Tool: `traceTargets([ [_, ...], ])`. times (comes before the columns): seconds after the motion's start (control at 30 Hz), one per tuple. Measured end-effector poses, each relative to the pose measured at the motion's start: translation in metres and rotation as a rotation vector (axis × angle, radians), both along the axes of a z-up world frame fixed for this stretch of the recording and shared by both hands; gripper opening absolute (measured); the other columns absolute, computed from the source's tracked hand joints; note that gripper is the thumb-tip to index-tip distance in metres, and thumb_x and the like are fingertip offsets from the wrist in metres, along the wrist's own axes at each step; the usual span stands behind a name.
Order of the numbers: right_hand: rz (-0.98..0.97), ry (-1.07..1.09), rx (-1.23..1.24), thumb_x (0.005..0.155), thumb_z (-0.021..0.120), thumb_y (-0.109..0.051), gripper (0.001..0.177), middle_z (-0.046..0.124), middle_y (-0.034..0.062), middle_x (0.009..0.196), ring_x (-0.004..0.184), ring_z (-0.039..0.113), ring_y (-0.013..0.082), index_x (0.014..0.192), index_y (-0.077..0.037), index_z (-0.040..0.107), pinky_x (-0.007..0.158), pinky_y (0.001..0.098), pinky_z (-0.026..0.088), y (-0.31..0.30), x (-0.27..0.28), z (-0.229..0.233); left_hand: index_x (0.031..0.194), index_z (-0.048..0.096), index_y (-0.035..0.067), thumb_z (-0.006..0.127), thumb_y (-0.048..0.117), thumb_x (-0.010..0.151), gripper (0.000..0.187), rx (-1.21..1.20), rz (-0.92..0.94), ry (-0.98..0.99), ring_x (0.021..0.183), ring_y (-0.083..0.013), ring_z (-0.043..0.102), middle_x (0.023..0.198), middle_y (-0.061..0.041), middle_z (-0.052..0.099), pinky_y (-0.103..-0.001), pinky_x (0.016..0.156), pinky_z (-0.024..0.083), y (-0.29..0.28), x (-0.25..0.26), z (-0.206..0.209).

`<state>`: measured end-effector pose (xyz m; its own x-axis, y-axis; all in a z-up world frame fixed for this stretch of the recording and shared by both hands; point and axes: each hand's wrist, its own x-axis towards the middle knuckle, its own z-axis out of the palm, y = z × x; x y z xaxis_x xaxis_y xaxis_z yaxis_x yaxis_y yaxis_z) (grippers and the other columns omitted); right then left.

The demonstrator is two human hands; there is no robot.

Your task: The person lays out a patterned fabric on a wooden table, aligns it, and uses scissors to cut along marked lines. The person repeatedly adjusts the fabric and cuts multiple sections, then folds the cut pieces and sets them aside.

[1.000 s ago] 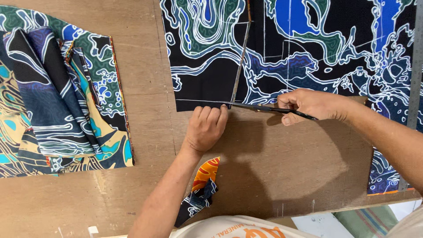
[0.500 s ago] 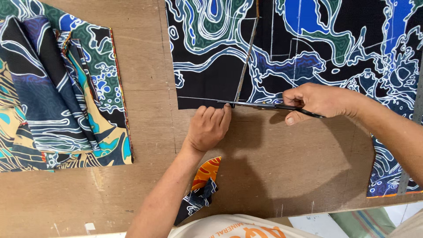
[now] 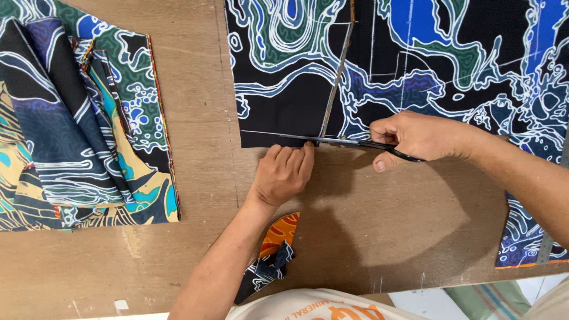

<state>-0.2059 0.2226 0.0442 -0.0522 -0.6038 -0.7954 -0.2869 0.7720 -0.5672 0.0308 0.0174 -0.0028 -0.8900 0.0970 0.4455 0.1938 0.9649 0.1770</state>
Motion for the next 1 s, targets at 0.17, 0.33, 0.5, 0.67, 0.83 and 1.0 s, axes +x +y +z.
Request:
traceTargets([
  [0.17,0.013,-0.01,0.003,0.06,0.079,-0.069,0.066,0.04,-0.0009,0.054,0.052,0.045,0.0168,0.064,-0.009,0.05,0.047,0.0366,0.037,-0.005,0.0,0.004,0.107,0.071,-0.001,0.068,0.004,0.092,0.017,-0.01,-0.008,-0.021,0.064,-0.0108,0.052,0.073,0.002,0.057,-0.027,0.059,0.041,-0.001,0.002,0.001],
  [0.33,0.011,0.048,0.068,0.058,0.086,-0.064,0.066,0.042,0.0021,0.051,0.048,0.049,0.0202,0.064,-0.007,0.054,0.047,0.038,0.038,-0.016,0.004,0.009,0.11,0.071,-0.001,0.068,0.004,0.093,0.018,-0.022,-0.012,-0.041,0.063,-0.0105,0.052,0.074,0.002,0.058,-0.027,0.059,0.041,-0.002,0.003,0.001],
  [0.5,0.037,0.03,0.072,0.057,0.085,-0.067,0.063,0.055,0.0021,0.053,0.052,0.055,0.0197,0.067,-0.01,0.058,0.048,0.0374,0.041,-0.036,0.008,0.01,0.108,0.071,-0.001,0.068,0.005,0.093,0.017,-0.017,-0.012,-0.05,0.063,-0.0104,0.052,0.072,0.002,0.057,-0.027,0.059,0.041,-0.001,0.002,0.002],
  [0.67,0.045,0.004,0.046,0.06,0.082,-0.06,0.058,0.052,0.004,0.055,0.054,0.055,0.0195,0.066,-0.008,0.057,0.048,0.0367,0.042,-0.042,0.008,0.012,0.109,0.072,-0.002,0.068,0.005,0.091,0.02,-0.023,-0.003,-0.038,0.064,-0.0112,0.054,0.073,0.001,0.058,-0.028,0.06,0.042,-0.003,0.002,0.006],
  [0.83,0.012,-0.004,0.028,0.06,0.084,-0.058,0.055,0.052,0.0023,0.056,0.054,0.051,0.0168,0.065,-0.009,0.059,0.049,0.0361,0.041,-0.05,0.011,0.016,0.108,0.072,-0.002,0.069,0.006,0.09,0.02,-0.02,0.007,-0.028,0.064,-0.0119,0.055,0.074,0.001,0.058,-0.028,0.061,0.044,-0.003,0.002,0.006],
  [1.0,0.068,0.051,0.096,0.065,0.088,-0.057,0.062,0.05,0.003,0.054,0.053,0.048,0.0171,0.066,-0.005,0.053,0.05,0.0368,0.039,-0.066,0.018,0.014,0.103,0.072,0.0,0.069,0.006,0.091,0.014,-0.02,-0.001,-0.028,0.063,-0.0115,0.054,0.072,0.002,0.055,-0.028,0.059,0.043,-0.002,0.001,0.005],
])
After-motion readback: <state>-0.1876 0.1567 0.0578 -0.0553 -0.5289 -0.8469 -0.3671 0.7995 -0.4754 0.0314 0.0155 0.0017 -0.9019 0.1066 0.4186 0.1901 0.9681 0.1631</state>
